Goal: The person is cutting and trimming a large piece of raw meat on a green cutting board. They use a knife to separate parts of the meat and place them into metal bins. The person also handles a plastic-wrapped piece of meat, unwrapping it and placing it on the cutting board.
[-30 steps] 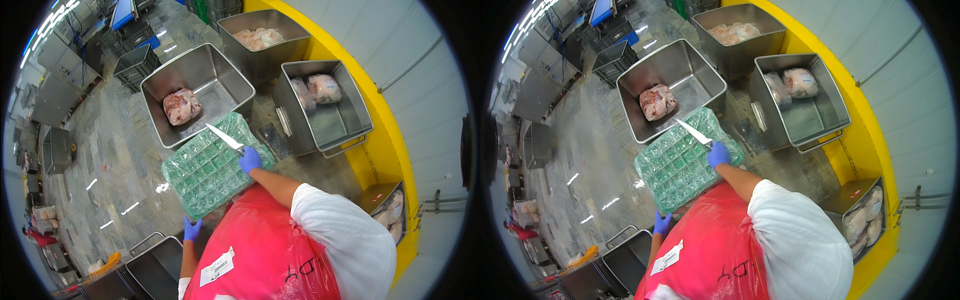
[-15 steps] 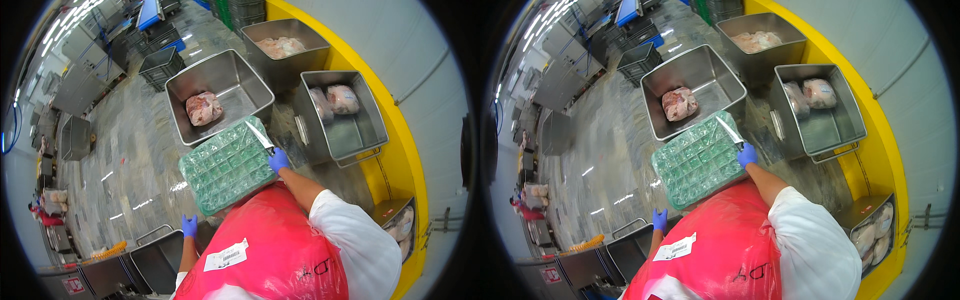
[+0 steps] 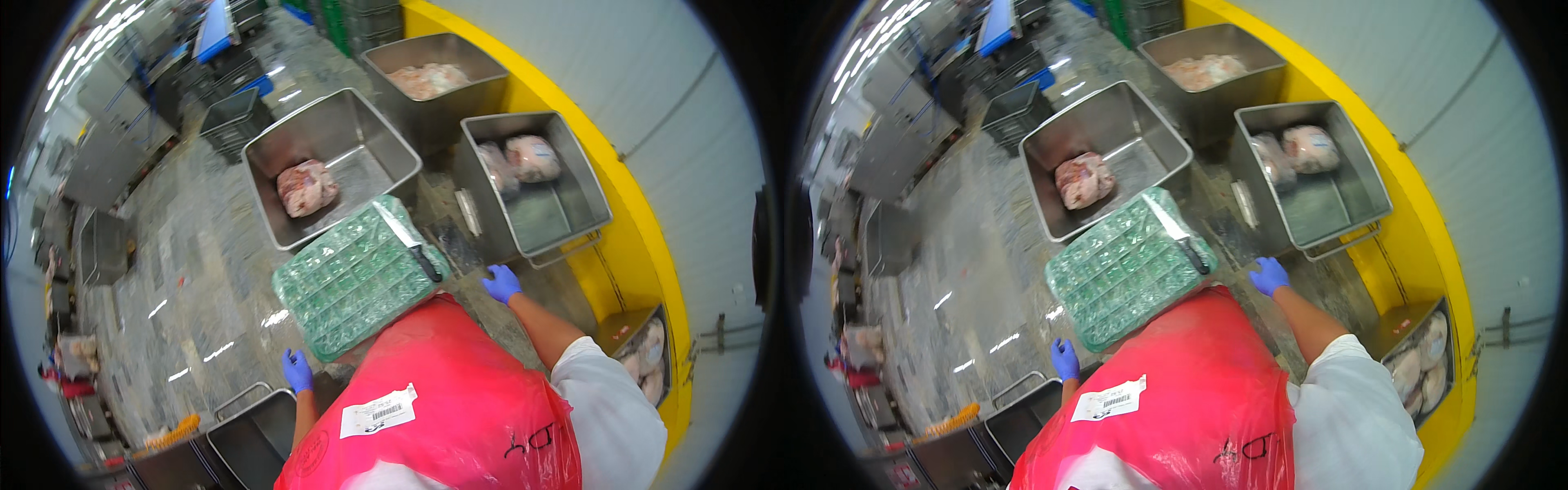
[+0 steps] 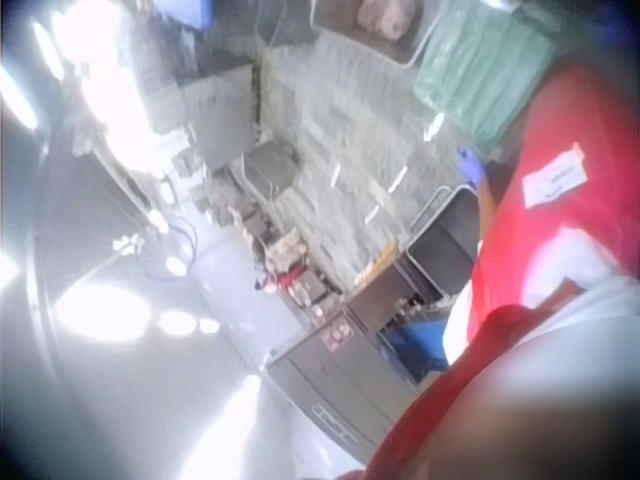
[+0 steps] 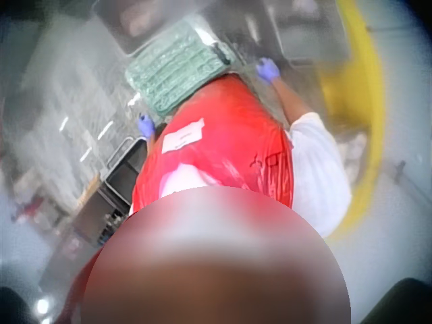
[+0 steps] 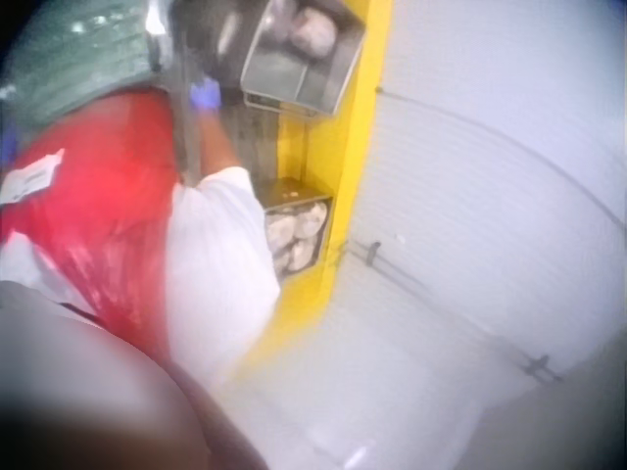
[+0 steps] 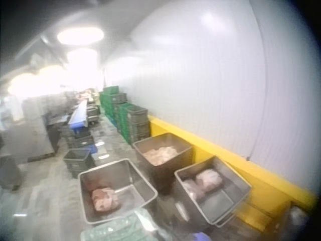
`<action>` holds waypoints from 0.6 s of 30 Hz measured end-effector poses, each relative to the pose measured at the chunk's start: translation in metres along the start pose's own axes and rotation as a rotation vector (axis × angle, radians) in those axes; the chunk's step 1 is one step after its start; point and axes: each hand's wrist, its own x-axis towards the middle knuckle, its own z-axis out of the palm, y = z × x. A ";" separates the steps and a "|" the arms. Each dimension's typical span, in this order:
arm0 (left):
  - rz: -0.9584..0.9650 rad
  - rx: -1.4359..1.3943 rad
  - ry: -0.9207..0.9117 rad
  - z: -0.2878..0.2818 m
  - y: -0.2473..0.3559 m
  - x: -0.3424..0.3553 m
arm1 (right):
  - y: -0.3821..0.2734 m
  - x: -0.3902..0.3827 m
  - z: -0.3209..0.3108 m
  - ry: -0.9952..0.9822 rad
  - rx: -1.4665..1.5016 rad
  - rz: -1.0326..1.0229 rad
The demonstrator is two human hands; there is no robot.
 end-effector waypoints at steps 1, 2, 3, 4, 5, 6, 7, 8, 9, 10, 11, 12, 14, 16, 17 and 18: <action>0.033 -0.002 0.012 0.010 0.010 0.004 | 0.045 -0.009 0.001 -0.009 -0.028 0.069; 0.061 -0.003 0.033 0.015 0.021 0.005 | 0.083 -0.024 -0.003 -0.020 -0.034 0.168; 0.090 -0.004 0.062 0.022 0.031 0.007 | 0.119 -0.040 -0.004 -0.030 -0.035 0.261; 0.118 -0.014 0.052 0.035 0.043 0.010 | 0.157 -0.055 -0.008 -0.088 -0.055 0.358; 0.146 -0.024 0.047 0.047 0.057 0.015 | 0.193 -0.069 -0.007 -0.149 -0.072 0.452; 0.177 -0.028 0.040 0.058 0.072 0.021 | 0.223 -0.087 0.001 -0.095 -0.038 0.529; 0.205 -0.081 -0.012 0.073 0.089 0.025 | 0.252 -0.105 0.009 -0.041 -0.008 0.606; 0.226 -0.139 -0.064 0.092 0.106 0.028 | 0.290 -0.124 0.018 -0.027 -0.068 0.550; 0.243 -0.205 -0.116 0.114 0.125 0.029 | 0.327 -0.141 0.022 -0.009 -0.133 0.494; 0.278 -0.246 -0.148 0.126 0.152 0.034 | 0.329 -0.140 0.031 -0.003 -0.165 0.424; 0.305 -0.202 -0.187 0.136 0.176 0.035 | 0.334 -0.136 0.034 -0.103 -0.111 0.540; 0.318 -0.191 -0.187 0.134 0.199 0.036 | 0.312 -0.122 0.034 -0.220 -0.032 0.632; 0.321 -0.197 -0.242 0.156 0.241 0.028 | 0.290 -0.098 0.024 -0.322 0.013 0.627; 0.339 -0.216 -0.273 0.187 0.273 0.013 | 0.283 -0.071 0.014 -0.287 -0.026 0.411; 0.339 -0.184 -0.275 0.197 0.284 0.007 | 0.260 -0.052 -0.002 -0.240 0.255 0.495; 0.332 -0.155 -0.280 0.210 0.296 -0.001 | 0.243 -0.036 -0.023 -0.190 0.527 0.580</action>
